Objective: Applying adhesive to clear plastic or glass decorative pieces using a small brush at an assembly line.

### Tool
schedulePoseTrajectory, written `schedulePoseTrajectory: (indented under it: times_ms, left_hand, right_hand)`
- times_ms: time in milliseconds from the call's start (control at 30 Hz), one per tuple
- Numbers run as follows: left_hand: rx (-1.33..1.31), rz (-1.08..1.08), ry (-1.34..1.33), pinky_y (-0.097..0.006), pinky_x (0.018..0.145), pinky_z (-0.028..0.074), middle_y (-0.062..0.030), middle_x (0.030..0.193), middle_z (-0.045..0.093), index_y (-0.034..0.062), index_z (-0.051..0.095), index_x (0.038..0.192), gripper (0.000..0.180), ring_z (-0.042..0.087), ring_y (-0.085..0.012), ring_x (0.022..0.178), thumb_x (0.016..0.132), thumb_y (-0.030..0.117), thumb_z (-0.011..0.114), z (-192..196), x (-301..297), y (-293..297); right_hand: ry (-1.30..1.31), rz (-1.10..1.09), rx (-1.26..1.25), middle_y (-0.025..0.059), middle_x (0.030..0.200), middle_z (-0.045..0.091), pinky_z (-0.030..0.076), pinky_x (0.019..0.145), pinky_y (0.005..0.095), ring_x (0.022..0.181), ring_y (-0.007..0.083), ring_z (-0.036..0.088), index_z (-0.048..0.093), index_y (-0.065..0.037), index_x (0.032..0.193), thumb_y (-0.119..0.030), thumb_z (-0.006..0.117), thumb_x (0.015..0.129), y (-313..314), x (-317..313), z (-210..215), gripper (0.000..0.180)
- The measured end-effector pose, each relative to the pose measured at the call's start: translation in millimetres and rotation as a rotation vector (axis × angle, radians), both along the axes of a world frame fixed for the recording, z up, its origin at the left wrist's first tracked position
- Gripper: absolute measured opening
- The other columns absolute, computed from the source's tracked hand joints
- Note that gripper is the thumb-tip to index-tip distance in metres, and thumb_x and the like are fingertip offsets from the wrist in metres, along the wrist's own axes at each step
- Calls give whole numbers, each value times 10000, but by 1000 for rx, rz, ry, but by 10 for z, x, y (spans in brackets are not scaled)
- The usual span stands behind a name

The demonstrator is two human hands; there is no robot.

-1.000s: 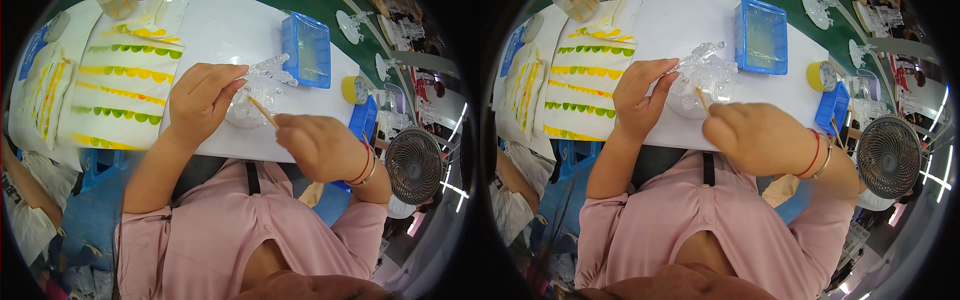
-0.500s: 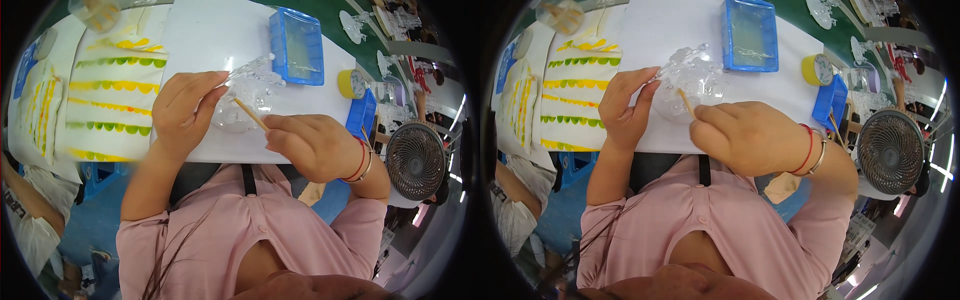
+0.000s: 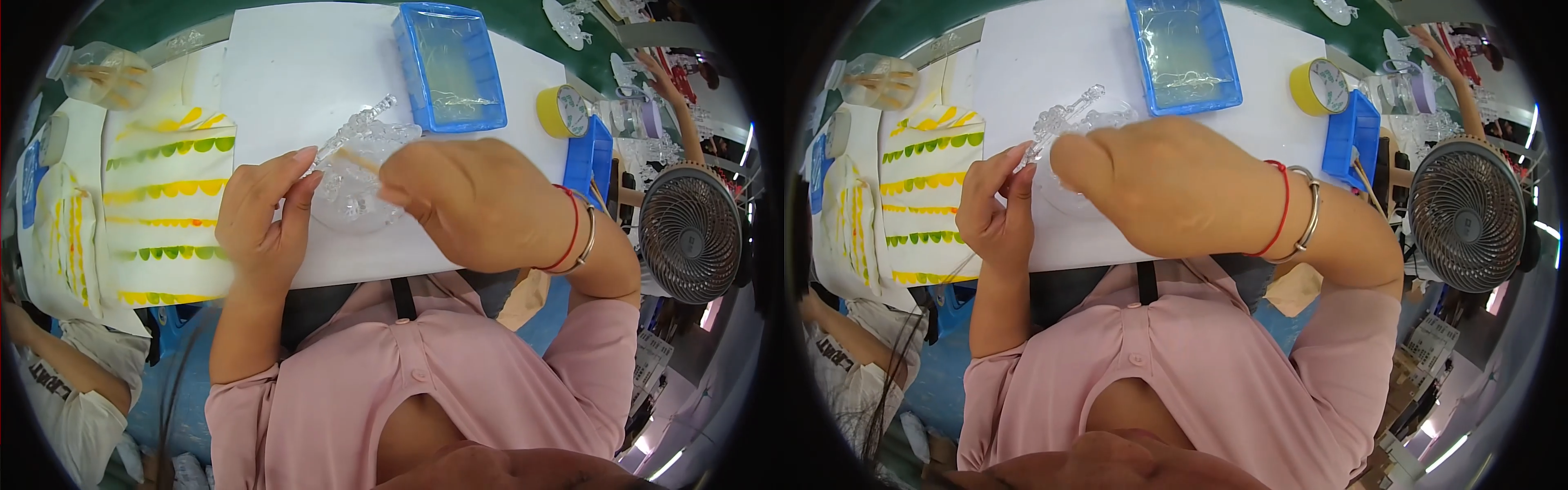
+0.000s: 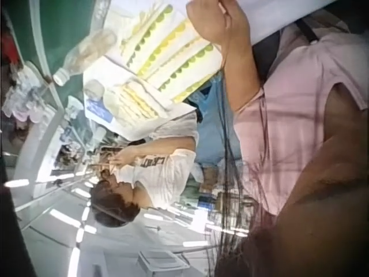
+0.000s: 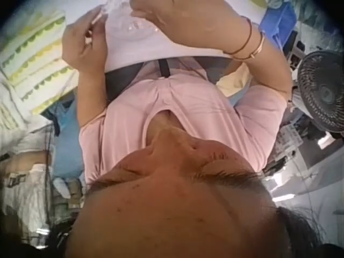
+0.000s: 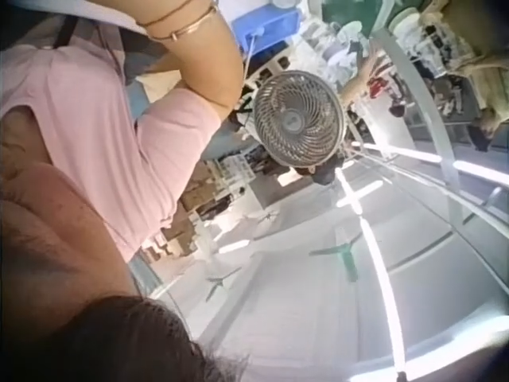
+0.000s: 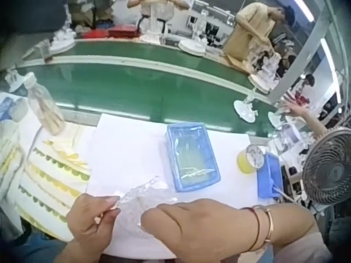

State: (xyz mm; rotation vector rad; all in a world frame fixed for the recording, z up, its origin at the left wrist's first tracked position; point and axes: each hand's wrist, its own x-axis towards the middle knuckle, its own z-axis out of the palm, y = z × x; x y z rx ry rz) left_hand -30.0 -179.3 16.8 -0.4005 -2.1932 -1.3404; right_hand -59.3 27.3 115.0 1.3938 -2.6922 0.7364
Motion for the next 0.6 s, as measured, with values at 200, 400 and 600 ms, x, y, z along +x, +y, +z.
schedulePoseTrajectory:
  times_ms: [200, 400, 600]
  left_hand:
    - [-17, 7, 18, -254, 568, 432, -64, 869, 697, 56, 691, 1000, 287, 545, -160, 633, 733, -34, 748, -6, 2, -1]
    - [-36, -2, 35, -248, 558, 422, -69, 874, 698, 53, 688, 1000, 279, 531, -156, 617, 740, -32, 745, -17, -5, 9]
    - [-25, 5, 19, -251, 548, 419, -69, 878, 698, 53, 687, 1000, 284, 538, -157, 628, 737, -34, 746, -16, 1, 3]
  right_hand:
    - [-22, -81, 57, 74, 686, 556, 417, 467, 344, 531, 259, 560, 541, -41, 906, -80, 684, 817, 39, -26, 65, 172]
    - [-9, -45, -150, 101, 746, 596, 460, 503, 331, 593, 276, 592, 558, -16, 919, -10, 708, 771, 246, 24, -97, 211]
    - [-1, -12, -147, 137, 806, 637, 513, 560, 320, 689, 297, 651, 560, 19, 923, 27, 695, 762, 400, 128, -240, 210]
